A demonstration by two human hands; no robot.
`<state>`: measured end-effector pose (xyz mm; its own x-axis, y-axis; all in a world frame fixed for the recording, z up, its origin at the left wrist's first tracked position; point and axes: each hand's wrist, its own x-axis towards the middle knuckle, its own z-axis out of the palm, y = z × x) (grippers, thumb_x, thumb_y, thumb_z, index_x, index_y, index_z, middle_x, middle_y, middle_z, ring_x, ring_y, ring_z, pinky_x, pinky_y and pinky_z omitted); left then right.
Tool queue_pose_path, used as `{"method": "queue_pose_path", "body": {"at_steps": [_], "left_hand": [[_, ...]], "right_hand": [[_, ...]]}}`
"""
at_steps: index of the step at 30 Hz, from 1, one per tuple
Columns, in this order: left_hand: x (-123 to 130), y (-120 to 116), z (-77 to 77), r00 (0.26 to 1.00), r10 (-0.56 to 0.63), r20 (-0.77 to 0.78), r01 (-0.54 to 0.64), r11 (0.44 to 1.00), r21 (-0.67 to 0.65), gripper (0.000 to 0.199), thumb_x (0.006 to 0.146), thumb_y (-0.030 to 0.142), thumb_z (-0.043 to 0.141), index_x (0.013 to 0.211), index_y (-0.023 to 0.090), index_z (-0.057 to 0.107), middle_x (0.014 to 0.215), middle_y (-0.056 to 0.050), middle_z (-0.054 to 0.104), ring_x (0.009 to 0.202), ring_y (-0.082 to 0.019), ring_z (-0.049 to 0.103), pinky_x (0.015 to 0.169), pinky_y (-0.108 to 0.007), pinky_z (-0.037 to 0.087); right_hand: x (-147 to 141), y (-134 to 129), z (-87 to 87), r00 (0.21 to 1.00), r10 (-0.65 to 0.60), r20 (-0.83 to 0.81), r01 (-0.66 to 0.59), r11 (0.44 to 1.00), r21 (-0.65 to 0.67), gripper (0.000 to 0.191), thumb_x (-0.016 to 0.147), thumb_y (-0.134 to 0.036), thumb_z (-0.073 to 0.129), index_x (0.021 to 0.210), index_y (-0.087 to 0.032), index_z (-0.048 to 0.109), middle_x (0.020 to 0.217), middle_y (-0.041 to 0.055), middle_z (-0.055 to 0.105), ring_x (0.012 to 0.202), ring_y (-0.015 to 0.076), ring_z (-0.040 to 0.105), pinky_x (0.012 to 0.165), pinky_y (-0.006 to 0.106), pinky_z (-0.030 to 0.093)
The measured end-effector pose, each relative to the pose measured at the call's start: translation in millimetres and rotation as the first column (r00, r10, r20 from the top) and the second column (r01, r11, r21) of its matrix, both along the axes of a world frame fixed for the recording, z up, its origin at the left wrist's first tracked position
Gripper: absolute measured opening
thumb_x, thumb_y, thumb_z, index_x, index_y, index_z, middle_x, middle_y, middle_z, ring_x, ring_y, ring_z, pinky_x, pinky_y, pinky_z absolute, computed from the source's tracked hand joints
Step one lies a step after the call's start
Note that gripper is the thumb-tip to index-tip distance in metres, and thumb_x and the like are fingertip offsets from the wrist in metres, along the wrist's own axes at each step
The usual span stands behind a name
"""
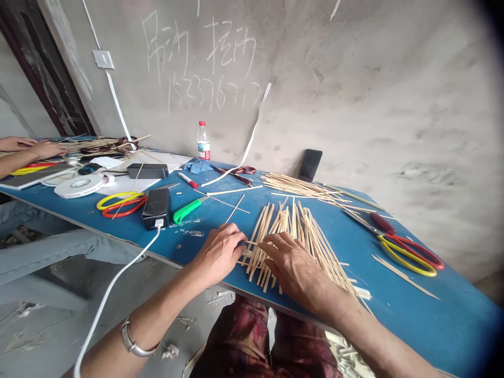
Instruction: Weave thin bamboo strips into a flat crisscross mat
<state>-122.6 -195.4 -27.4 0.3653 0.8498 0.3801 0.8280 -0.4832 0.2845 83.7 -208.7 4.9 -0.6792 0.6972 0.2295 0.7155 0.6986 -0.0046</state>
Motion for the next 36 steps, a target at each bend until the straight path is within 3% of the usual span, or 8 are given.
{"method": "queue_pose_path", "body": {"at_steps": [5,9,15,21,24,28,33,36], "left_hand": [[-2,-1,-2.5,0.996,-0.005,0.093,0.006,1.0,-0.002,0.023,0.093,0.016,0.053,0.113,0.022,0.063,0.106,-0.004,0.063,0.105,-0.023,0.059,0.089,-0.037,0.045],[-4,-2,-1.0,0.969,-0.053,0.241,0.063,0.997,-0.034,0.024,0.09,0.012,0.054,0.109,0.022,0.064,0.107,-0.003,0.064,0.106,-0.021,0.059,0.092,-0.034,0.046],[-6,-5,-0.1,0.946,-0.129,0.296,0.152,0.987,-0.058,0.025,0.085,0.011,0.061,0.107,0.021,0.066,0.107,-0.002,0.065,0.104,-0.02,0.06,0.093,-0.032,0.046],[-7,-6,-2.0,0.952,-0.098,0.288,0.122,0.991,-0.064,0.018,0.087,0.014,0.061,0.102,0.022,0.067,0.103,-0.002,0.065,0.105,-0.021,0.06,0.091,-0.032,0.046],[-7,-6,-2.6,0.956,-0.094,0.277,0.114,0.992,-0.06,0.016,0.088,0.016,0.062,0.102,0.022,0.067,0.102,-0.002,0.066,0.106,-0.022,0.06,0.09,-0.033,0.046],[-8,-6,-4.0,0.956,-0.084,0.282,0.106,0.992,-0.063,0.016,0.088,0.018,0.063,0.103,0.022,0.067,0.104,-0.003,0.068,0.106,-0.022,0.06,0.093,-0.035,0.045],[-8,-6,-8.0,0.96,-0.097,0.262,0.112,0.993,-0.043,0.016,0.088,0.016,0.062,0.102,0.021,0.068,0.104,-0.003,0.068,0.104,-0.023,0.061,0.093,-0.037,0.046],[-7,-5,-6.9,0.943,-0.089,0.321,0.104,0.994,-0.03,0.016,0.086,0.011,0.061,0.098,0.02,0.068,0.101,-0.003,0.068,0.102,-0.022,0.062,0.092,-0.035,0.047]], "right_hand": [[-6,2,-9.7,1.0,0.025,0.008,-0.025,1.0,0.001,0.025,0.095,-0.011,0.045,0.108,-0.02,0.063,0.108,0.0098,0.062,0.102,0.0221,0.055,0.089,0.039,0.049],[-2,2,-14.4,0.999,0.029,-0.029,-0.028,0.999,0.024,0.029,0.094,-0.01,0.046,0.114,-0.023,0.064,0.113,0.0094,0.061,0.105,0.023,0.054,0.089,0.039,0.049],[-8,5,-7.0,0.998,0.019,0.062,-0.019,1.0,0.012,0.029,0.094,-0.008,0.048,0.112,-0.023,0.066,0.112,0.01,0.059,0.103,0.0222,0.055,0.086,0.037,0.048],[-13,16,8.0,0.947,0.186,0.26,-0.222,0.968,0.117,0.015,0.096,-0.016,0.052,0.098,-0.018,0.067,0.104,0.0113,0.062,0.092,0.0225,0.056,0.078,0.038,0.045],[-8,24,9.5,0.921,0.256,0.294,-0.316,0.931,0.18,0.023,0.099,-0.016,0.045,0.087,-0.017,0.064,0.097,0.01,0.064,0.083,0.021,0.057,0.073,0.036,0.044],[4,33,12.8,0.931,0.34,0.132,-0.364,0.894,0.261,0.024,0.1,-0.013,0.038,0.099,-0.016,0.061,0.106,0.0113,0.066,0.087,0.0196,0.062,0.074,0.033,0.049],[12,27,28.2,0.903,0.374,-0.211,-0.291,0.893,0.342,0.017,0.096,-0.007,0.044,0.105,-0.02,0.054,0.107,0.0073,0.07,0.098,0.0152,0.067,0.079,0.025,0.053],[11,20,38.3,0.873,0.384,-0.299,-0.242,0.875,0.418,0.019,0.095,-0.006,0.047,0.104,-0.022,0.053,0.102,0.0046,0.07,0.096,0.0132,0.068,0.078,0.023,0.053]]}}
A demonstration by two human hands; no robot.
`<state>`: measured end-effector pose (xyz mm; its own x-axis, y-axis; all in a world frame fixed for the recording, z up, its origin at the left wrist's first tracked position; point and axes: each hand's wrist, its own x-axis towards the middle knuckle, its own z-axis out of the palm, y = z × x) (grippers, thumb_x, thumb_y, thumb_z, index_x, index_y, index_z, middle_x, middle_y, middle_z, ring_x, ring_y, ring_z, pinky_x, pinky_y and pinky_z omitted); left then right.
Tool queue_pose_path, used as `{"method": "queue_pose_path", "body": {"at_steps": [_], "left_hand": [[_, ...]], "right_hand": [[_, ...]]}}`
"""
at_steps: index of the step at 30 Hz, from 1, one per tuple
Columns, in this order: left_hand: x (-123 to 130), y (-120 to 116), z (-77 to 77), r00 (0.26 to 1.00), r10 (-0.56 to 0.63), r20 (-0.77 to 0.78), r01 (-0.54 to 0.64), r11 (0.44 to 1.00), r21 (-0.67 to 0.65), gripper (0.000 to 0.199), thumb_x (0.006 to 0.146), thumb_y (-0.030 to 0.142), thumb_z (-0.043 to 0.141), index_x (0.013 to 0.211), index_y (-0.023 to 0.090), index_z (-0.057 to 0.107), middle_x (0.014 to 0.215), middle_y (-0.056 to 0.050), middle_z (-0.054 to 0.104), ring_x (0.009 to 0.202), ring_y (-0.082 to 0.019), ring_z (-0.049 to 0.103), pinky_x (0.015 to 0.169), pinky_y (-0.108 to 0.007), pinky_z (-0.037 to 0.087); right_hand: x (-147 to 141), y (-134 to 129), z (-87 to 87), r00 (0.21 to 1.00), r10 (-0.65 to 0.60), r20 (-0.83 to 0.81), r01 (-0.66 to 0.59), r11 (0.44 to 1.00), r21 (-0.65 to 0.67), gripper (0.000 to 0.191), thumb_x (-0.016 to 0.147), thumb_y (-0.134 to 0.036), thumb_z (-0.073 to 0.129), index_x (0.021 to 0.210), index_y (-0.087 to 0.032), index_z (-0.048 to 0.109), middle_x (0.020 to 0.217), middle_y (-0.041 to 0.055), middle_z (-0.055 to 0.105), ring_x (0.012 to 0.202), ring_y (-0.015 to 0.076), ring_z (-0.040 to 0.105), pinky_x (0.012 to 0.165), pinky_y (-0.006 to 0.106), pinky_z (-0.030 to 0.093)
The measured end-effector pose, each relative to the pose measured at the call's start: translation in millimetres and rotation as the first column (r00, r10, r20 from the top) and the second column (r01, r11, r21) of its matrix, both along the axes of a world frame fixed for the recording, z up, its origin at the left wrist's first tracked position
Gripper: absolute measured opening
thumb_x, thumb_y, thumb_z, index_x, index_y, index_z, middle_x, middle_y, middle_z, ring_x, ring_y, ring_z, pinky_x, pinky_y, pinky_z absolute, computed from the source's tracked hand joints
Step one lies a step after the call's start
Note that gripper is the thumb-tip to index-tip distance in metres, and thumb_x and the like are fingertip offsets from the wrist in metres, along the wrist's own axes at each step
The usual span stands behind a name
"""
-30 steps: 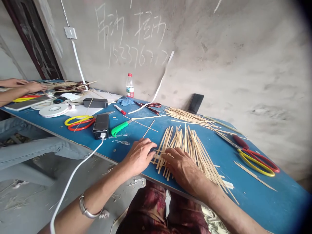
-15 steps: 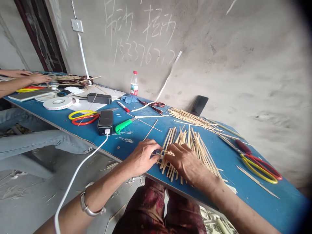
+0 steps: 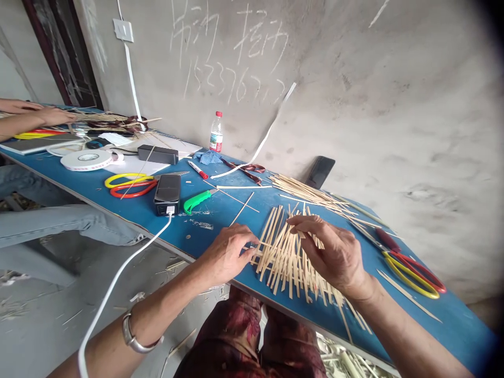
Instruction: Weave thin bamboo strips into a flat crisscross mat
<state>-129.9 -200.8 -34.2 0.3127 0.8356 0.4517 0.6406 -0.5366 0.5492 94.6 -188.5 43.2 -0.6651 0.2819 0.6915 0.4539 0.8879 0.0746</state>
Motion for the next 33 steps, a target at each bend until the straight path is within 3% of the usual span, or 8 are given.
{"method": "queue_pose_path", "body": {"at_steps": [6,10,14,19,22,25,28,33], "left_hand": [[-1,6,16.7,0.982,0.058,0.178,-0.058,0.998,-0.002,0.014,0.088,0.016,0.057,0.097,0.019,0.068,0.101,-0.004,0.07,0.099,-0.021,0.064,0.092,-0.035,0.048],[-7,11,24.2,0.873,0.027,0.486,0.124,0.953,-0.276,0.032,0.095,0.042,0.045,0.106,0.016,0.062,0.093,-0.006,0.07,0.079,-0.018,0.067,0.069,-0.03,0.052],[-20,17,21.3,0.758,0.14,0.638,0.169,0.902,-0.398,0.04,0.086,0.032,0.055,0.121,0.013,0.053,0.077,-0.002,0.065,0.058,-0.013,0.06,0.054,-0.024,0.045],[-47,19,15.9,0.898,0.369,0.24,-0.322,0.923,-0.212,0.039,0.087,0.018,0.042,0.124,0.016,0.055,0.072,-0.001,0.066,0.06,-0.018,0.062,0.062,-0.031,0.048],[-55,17,11.0,0.819,0.555,-0.144,-0.556,0.83,0.042,0.035,0.091,0.019,0.042,0.121,0.018,0.06,0.086,-0.008,0.07,0.079,-0.027,0.066,0.071,-0.039,0.05],[-50,11,7.3,0.729,0.611,-0.307,-0.573,0.791,0.214,0.031,0.093,0.024,0.046,0.116,0.014,0.064,0.104,-0.015,0.067,0.098,-0.035,0.061,0.076,-0.044,0.05],[-32,-1,8.4,0.801,0.531,-0.276,-0.46,0.841,0.285,0.028,0.094,0.026,0.05,0.114,0.014,0.066,0.113,-0.014,0.061,0.106,-0.033,0.055,0.087,-0.046,0.048],[5,-22,8.9,0.986,0.006,-0.165,0.002,0.999,0.051,0.02,0.092,0.019,0.057,0.111,0.02,0.064,0.108,-0.003,0.061,0.102,-0.019,0.056,0.091,-0.033,0.048]], "right_hand": [[-25,18,1.3,0.984,0.015,0.18,-0.006,0.999,-0.051,0.018,0.099,-0.008,0.039,0.1,-0.016,0.055,0.105,0.0107,0.067,0.095,0.0167,0.065,0.079,0.027,0.051],[-60,42,0.1,0.929,-0.047,0.368,0.096,0.989,-0.117,0.021,0.099,-0.011,0.039,0.099,-0.014,0.06,0.092,0.0069,0.065,0.079,0.0157,0.063,0.067,0.025,0.048],[-70,45,1.6,0.948,-0.015,0.319,0.089,0.971,-0.22,0.029,0.095,-0.008,0.045,0.121,-0.016,0.055,0.125,0.0103,0.058,0.092,0.0162,0.064,0.072,0.025,0.049],[-26,24,-17.1,0.924,-0.144,0.354,0.239,0.941,-0.241,0.026,0.101,-0.015,0.037,0.098,-0.015,0.063,0.092,0.0081,0.061,0.079,0.0167,0.058,0.067,0.028,0.05],[-5,7,-31.7,0.899,-0.115,0.422,0.245,0.932,-0.267,0.021,0.098,-0.014,0.041,0.097,-0.015,0.063,0.093,0.0098,0.06,0.086,0.0202,0.057,0.073,0.034,0.052],[2,-6,-38.4,0.874,-0.082,0.478,0.241,0.929,-0.282,0.021,0.097,-0.014,0.042,0.1,-0.016,0.063,0.102,0.012,0.058,0.097,0.0233,0.055,0.083,0.041,0.052],[1,-11,-39.4,0.86,-0.11,0.499,0.279,0.919,-0.279,0.023,0.097,-0.013,0.04,0.099,-0.016,0.063,0.104,0.0126,0.057,0.1,0.0237,0.053,0.085,0.042,0.052],[1,-9,-42.3,0.871,-0.113,0.478,0.266,0.926,-0.267,0.024,0.099,-0.013,0.039,0.099,-0.018,0.062,0.099,0.0103,0.058,0.097,0.0218,0.054,0.085,0.04,0.051]]}}
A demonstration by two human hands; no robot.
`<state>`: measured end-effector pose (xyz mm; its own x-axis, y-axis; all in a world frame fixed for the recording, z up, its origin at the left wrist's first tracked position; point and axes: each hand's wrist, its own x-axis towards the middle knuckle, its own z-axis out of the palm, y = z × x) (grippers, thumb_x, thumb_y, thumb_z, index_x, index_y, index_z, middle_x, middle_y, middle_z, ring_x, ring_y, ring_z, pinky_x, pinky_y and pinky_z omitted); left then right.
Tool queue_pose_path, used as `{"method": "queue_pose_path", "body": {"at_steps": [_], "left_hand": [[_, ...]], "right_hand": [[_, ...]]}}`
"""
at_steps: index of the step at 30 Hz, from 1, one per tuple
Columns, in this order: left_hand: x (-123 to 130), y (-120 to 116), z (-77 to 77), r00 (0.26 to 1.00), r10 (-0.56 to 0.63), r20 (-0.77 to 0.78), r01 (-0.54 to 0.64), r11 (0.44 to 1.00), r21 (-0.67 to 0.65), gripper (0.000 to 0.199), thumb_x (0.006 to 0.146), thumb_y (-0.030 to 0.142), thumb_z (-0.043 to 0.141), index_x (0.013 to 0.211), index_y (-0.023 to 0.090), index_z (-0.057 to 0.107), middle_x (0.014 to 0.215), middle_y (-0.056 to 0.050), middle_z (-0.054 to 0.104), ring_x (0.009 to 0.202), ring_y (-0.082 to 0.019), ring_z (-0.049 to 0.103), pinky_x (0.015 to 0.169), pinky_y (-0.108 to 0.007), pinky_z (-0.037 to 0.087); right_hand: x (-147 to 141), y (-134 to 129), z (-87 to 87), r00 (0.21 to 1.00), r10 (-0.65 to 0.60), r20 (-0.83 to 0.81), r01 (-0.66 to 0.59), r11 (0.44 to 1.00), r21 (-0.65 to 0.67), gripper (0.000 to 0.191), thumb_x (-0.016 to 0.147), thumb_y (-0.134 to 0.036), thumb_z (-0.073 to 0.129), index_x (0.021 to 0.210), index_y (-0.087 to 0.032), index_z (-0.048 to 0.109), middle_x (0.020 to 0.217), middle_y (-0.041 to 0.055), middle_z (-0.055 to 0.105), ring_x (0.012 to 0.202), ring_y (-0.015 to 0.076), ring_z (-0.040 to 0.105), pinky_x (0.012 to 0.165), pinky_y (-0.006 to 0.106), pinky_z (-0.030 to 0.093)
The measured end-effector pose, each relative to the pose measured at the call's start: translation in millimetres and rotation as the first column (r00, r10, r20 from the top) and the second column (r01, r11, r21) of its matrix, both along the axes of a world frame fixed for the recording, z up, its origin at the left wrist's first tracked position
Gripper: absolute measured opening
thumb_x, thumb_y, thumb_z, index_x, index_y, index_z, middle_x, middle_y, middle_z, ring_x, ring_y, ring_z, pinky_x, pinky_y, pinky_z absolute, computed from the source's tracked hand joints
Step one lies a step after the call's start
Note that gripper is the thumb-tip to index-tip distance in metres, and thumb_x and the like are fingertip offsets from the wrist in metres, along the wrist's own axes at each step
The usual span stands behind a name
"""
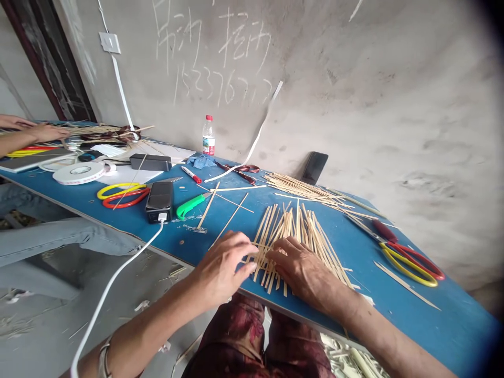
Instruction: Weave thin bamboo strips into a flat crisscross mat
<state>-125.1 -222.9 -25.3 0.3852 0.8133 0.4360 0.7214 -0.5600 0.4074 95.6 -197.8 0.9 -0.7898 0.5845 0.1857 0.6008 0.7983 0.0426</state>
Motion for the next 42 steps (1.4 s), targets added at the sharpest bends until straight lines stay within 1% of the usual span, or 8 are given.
{"method": "queue_pose_path", "body": {"at_steps": [2,7,14,17,21,28,36,42], "left_hand": [[7,-2,-2.7,0.999,-0.033,0.003,0.033,0.999,-0.012,0.021,0.09,0.016,0.058,0.111,0.021,0.063,0.109,-0.002,0.06,0.103,-0.019,0.055,0.093,-0.034,0.046],[10,3,-4.9,0.995,0.023,-0.094,-0.022,1.0,0.004,0.018,0.094,0.018,0.052,0.105,0.019,0.066,0.101,-0.005,0.058,0.1,-0.022,0.053,0.092,-0.039,0.045],[20,2,-1.5,0.98,0.091,-0.175,-0.089,0.996,0.022,0.014,0.086,0.031,0.066,0.096,0.02,0.067,0.099,-0.004,0.059,0.101,-0.026,0.053,0.088,-0.044,0.042],[22,3,-4.3,0.98,0.111,-0.167,-0.107,0.994,0.03,0.011,0.086,0.026,0.064,0.096,0.02,0.066,0.099,-0.004,0.059,0.102,-0.025,0.053,0.089,-0.043,0.041],[22,5,-8.1,0.986,0.114,-0.125,-0.115,0.993,0.004,0.011,0.087,0.019,0.058,0.095,0.02,0.065,0.1,-0.003,0.059,0.1,-0.023,0.054,0.089,-0.041,0.041],[20,4,-10.5,0.99,0.095,-0.1,-0.093,0.995,0.024,0.016,0.091,0.015,0.049,0.097,0.022,0.063,0.099,-0.003,0.059,0.097,-0.021,0.055,0.088,-0.039,0.043],[19,-4,-16.0,0.992,0.123,0.021,-0.125,0.98,0.155,0.016,0.094,0.021,0.049,0.1,0.021,0.063,0.11,-0.006,0.059,0.106,-0.023,0.052,0.094,-0.043,0.04],[20,-11,-17.0,0.992,0.126,-0.025,-0.12,0.978,0.169,0.018,0.094,0.022,0.049,0.088,0.02,0.066,0.107,-0.007,0.061,0.105,-0.026,0.052,0.091,-0.045,0.041]], "right_hand": [[0,0,-1.4,1.0,-0.003,-0.01,0.003,1.0,-0.001,0.024,0.099,-0.013,0.038,0.099,-0.018,0.061,0.1,0.0102,0.058,0.095,0.0212,0.054,0.085,0.039,0.051],[3,-2,-0.3,0.999,-0.007,-0.046,0.006,1.0,-0.031,0.025,0.099,-0.013,0.037,0.098,-0.017,0.062,0.099,0.0108,0.058,0.094,0.0213,0.054,0.086,0.041,0.05],[9,-4,-2.6,1.0,-0.016,0.005,0.016,1.0,0.002,0.033,0.097,-0.013,0.043,0.125,-0.022,0.058,0.114,0.0123,0.056,0.103,0.0233,0.052,0.088,0.04,0.049],[5,-1,-6.1,0.997,-0.065,0.043,0.063,0.997,0.036,0.033,0.097,-0.013,0.044,0.127,-0.021,0.057,0.114,0.0126,0.055,0.103,0.0234,0.051,0.089,0.039,0.048],[1,7,-7.8,0.99,-0.09,0.109,0.082,0.994,0.072,0.026,0.097,-0.014,0.045,0.116,-0.017,0.062,0.108,0.0129,0.057,0.098,0.0237,0.052,0.084,0.038,0.048],[3,9,-5.5,0.997,-0.055,0.049,0.054,0.998,0.016,0.029,0.093,-0.009,0.044,0.112,-0.019,0.065,0.107,0.0124,0.057,0.098,0.0233,0.053,0.085,0.038,0.048],[9,10,-4.2,1.0,-0.015,0.008,0.015,1.0,-0.008,0.04,0.091,-0.005,0.038,0.122,-0.019,0.06,0.114,0.0138,0.056,0.103,0.0229,0.051,0.09,0.041,0.049],[7,7,2.7,0.998,-0.026,0.049,0.027,1.0,-0.009,0.046,0.09,-0.004,0.041,0.127,-0.024,0.06,0.116,0.0118,0.057,0.103,0.024,0.053,0.09,0.042,0.049]]}}
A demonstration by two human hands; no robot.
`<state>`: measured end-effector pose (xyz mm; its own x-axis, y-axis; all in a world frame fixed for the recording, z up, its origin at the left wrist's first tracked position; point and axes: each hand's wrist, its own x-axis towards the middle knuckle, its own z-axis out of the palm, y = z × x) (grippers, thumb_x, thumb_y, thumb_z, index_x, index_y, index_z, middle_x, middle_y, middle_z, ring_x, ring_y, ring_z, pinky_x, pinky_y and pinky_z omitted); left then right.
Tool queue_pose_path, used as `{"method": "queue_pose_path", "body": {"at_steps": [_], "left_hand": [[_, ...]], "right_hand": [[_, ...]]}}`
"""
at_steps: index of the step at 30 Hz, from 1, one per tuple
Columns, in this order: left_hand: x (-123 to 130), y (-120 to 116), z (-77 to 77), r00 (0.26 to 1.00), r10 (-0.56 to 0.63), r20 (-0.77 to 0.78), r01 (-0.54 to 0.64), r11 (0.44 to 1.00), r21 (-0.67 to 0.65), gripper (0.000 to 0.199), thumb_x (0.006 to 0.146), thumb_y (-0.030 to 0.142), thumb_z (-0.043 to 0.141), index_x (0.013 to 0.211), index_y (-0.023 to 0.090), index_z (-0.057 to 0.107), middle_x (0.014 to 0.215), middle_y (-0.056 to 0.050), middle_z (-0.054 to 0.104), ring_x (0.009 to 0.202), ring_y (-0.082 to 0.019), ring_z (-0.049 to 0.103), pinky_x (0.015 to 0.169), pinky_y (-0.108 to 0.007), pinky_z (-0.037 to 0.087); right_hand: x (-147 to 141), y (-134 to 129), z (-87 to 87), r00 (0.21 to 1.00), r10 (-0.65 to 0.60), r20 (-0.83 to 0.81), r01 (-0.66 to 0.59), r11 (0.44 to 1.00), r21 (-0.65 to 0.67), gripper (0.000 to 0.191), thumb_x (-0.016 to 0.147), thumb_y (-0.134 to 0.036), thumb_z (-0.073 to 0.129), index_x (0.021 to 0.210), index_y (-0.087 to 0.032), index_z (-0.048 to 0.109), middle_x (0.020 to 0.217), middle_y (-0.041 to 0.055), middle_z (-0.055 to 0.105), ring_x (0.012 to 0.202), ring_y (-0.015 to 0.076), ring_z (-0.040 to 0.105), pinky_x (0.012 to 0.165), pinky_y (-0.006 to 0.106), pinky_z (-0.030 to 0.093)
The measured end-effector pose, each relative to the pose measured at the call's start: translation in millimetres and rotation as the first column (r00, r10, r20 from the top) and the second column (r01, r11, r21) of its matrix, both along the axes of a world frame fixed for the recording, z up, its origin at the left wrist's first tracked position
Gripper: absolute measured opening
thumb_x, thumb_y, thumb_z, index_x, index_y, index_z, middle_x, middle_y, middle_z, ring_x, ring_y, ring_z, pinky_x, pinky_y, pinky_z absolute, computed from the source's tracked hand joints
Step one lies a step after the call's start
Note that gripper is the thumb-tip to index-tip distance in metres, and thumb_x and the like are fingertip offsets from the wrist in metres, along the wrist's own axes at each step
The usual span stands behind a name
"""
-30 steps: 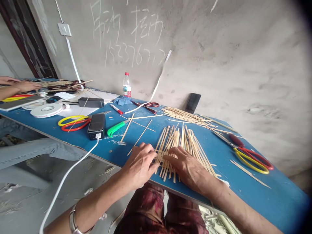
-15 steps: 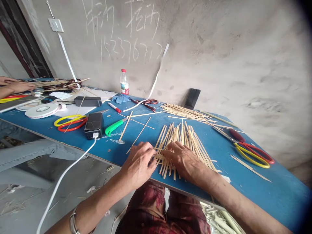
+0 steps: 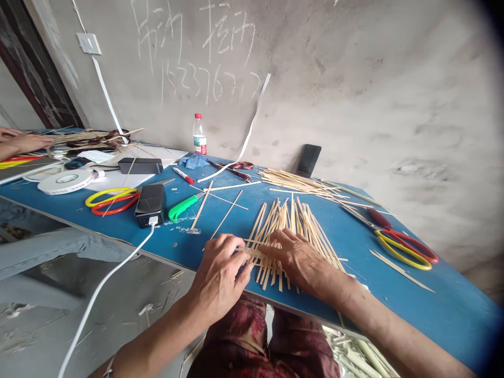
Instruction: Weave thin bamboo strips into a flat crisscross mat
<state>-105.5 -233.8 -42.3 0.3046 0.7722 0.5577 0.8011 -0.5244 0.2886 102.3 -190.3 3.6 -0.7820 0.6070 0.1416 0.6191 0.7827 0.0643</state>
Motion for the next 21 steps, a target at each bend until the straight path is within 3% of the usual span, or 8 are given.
{"method": "queue_pose_path", "body": {"at_steps": [4,8,11,16,21], "left_hand": [[-2,-3,-2.1,1.0,-0.027,0.006,0.027,0.999,0.041,0.018,0.094,0.02,0.049,0.089,0.02,0.065,0.109,-0.007,0.062,0.106,-0.025,0.053,0.091,-0.046,0.041],[-1,-8,-3.1,1.0,-0.023,-0.018,0.024,0.998,0.059,0.019,0.094,0.023,0.05,0.108,0.021,0.063,0.114,-0.008,0.063,0.11,-0.027,0.053,0.095,-0.047,0.041],[6,-8,1.9,0.994,-0.04,-0.099,0.044,0.998,0.038,0.033,0.093,0.032,0.054,0.124,0.02,0.057,0.125,-0.009,0.062,0.121,-0.03,0.048,0.1,-0.05,0.04],[25,17,20.5,0.96,-0.074,-0.271,0.068,0.997,-0.03,0.036,0.095,0.04,0.05,0.127,0.025,0.059,0.141,-0.009,0.054,0.135,-0.036,0.036,0.101,-0.06,0.037],[34,40,25.6,0.916,-0.068,-0.395,0.052,0.997,-0.053,0.029,0.096,0.041,0.048,0.109,0.023,0.068,0.13,-0.009,0.062,0.136,-0.037,0.039,0.103,-0.065,0.031]], "right_hand": [[32,-4,7.8,0.983,-0.031,-0.182,0.041,0.998,0.05,0.047,0.093,-0.006,0.033,0.132,-0.021,0.056,0.114,0.0127,0.059,0.099,0.0216,0.058,0.082,0.037,0.054],[90,-19,0.2,0.916,-0.257,-0.307,0.311,0.94,0.138,0.036,0.098,-0.02,0.034,0.118,-0.018,0.063,0.104,0.0127,0.065,0.087,0.0222,0.063,0.071,0.037,0.056],[123,-34,-17.4,0.871,-0.369,-0.325,0.441,0.879,0.182,0.034,0.099,-0.028,0.036,0.113,-0.018,0.065,0.104,0.0126,0.067,0.093,0.0258,0.065,0.08,0.044,0.055],[132,-49,-35.4,0.845,-0.399,-0.355,0.472,0.869,0.147,0.034,0.099,-0.031,0.037,0.116,-0.02,0.064,0.113,0.0118,0.067,0.102,0.0261,0.064,0.089,0.045,0.054],[126,-55,-40.5,0.804,-0.453,-0.385,0.491,0.871,0.001,0.034,0.101,-0.033,0.035,0.116,-0.021,0.064,0.114,0.0113,0.065,0.099,0.0251,0.06,0.087,0.046,0.052]]}}
